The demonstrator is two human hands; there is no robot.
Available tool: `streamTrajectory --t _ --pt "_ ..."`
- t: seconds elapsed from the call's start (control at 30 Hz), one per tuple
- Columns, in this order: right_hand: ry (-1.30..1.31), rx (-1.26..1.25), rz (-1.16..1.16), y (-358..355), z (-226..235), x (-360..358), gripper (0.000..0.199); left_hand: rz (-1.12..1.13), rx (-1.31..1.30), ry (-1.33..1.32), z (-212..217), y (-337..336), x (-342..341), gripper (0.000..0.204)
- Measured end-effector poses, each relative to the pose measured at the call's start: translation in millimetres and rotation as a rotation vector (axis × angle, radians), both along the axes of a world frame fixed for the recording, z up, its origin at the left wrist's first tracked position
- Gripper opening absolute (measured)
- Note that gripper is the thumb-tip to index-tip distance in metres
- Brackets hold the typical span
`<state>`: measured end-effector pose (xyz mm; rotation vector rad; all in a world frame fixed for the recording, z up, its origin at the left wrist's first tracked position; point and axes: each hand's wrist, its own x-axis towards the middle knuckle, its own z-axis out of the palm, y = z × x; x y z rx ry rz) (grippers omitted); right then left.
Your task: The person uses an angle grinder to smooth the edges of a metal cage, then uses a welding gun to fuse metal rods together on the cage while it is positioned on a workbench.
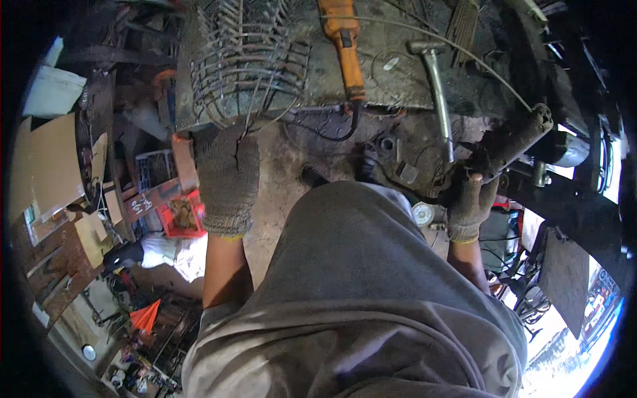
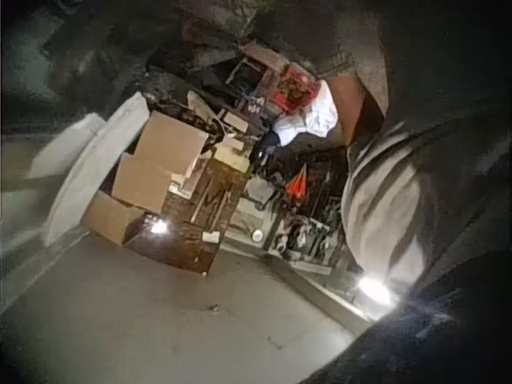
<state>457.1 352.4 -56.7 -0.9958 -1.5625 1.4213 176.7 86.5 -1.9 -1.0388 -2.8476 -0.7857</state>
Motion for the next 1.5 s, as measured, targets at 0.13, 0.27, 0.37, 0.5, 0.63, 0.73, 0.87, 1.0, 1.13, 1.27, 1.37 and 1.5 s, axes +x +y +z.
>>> streamTrajectory --t 0.13,0.27,0.37,0.5,0.63,0.73,0.87,1.0,1.13,1.27,1.37,1.5 --pt "-0.147 0.028 -0.065 19.5 24.3 -18.9 0.058 0.034 -0.006 0.006 3.5 5.9 4.5 0.030" --pt "-0.467 0.249 -0.093 31.7 49.1 -42.9 0.053 0.037 -0.002 -0.007 -3.0 1.3 4.2 0.031" --pt "-0.564 0.522 -0.104 31.2 58.6 -62.0 0.049 0.033 -0.030 -0.005 -1.1 1.4 4.0 0.031" --pt "-0.579 0.518 -0.074 33.3 58.5 -68.8 0.056 0.024 -0.025 0.010 3.8 4.0 4.9 0.029" --pt "-0.506 0.579 -0.085 35.3 65.3 -78.1 0.049 0.019 -0.006 0.037 -7.4 -2.1 2.3 0.029" --pt "-0.616 0.467 -0.035 28.7 80.7 -82.1 0.059 0.012 0.031 0.038 -13.1 -4.4 0.2 0.030" --pt "-0.736 0.534 0.070 32.4 70.6 -85.6 0.061 0.032 -0.045 -0.098 15.3 9.4 6.4 0.031" --pt "-0.658 0.562 0.005 33.3 64.0 -82.8 0.056 0.000 0.064 -0.003 -3.2 2.5 2.0 0.025" --pt "-0.630 0.490 0.014 32.8 76.7 -80.9 0.057 -0.031 0.014 0.067 1.3 4.9 3.2 0.022" --pt "-0.703 0.600 -0.028 36.5 59.2 -74.7 0.060 -0.034 0.082 0.137 3.1 8.6 4.6 0.021" --pt "-0.693 0.555 -0.006 33.8 67.1 -71.7 0.059 -0.014 0.052 0.109 16.2 12.4 6.6 0.022" --pt "-0.764 0.446 0.030 33.0 65.0 -65.1 0.058 0.033 -0.021 0.009 20.3 16.9 10.6 0.025"
